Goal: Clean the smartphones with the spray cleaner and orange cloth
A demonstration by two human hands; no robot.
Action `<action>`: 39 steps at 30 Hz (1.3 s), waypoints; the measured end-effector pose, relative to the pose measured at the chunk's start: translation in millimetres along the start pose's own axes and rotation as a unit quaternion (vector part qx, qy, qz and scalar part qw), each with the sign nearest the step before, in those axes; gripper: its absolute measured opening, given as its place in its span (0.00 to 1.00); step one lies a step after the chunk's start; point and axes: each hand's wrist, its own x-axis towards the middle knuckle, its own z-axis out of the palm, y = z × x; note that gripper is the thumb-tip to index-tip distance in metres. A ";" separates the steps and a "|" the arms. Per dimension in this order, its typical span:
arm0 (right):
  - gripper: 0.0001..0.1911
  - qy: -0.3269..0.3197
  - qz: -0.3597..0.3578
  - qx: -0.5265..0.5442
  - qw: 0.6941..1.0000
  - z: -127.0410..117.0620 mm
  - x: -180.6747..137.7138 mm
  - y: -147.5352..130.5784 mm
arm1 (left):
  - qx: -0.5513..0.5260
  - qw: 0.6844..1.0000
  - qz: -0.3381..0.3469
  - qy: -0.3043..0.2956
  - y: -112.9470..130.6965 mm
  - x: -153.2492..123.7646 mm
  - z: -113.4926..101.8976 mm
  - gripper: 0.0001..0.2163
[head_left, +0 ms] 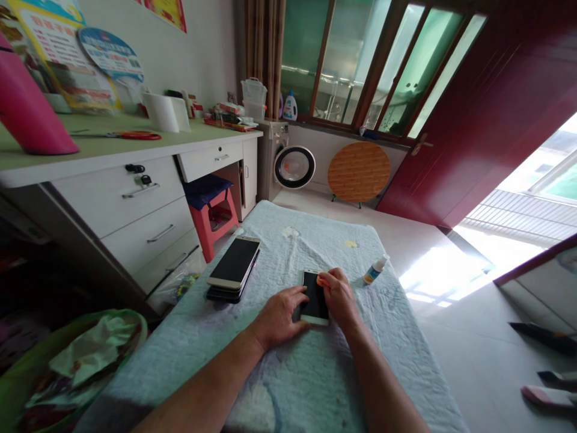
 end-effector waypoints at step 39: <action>0.20 -0.036 0.021 -0.054 0.998 -1.1 -1.3 -6.3 | -0.009 1.000 0.013 0.009 -1.6 -1.0 1.0 0.20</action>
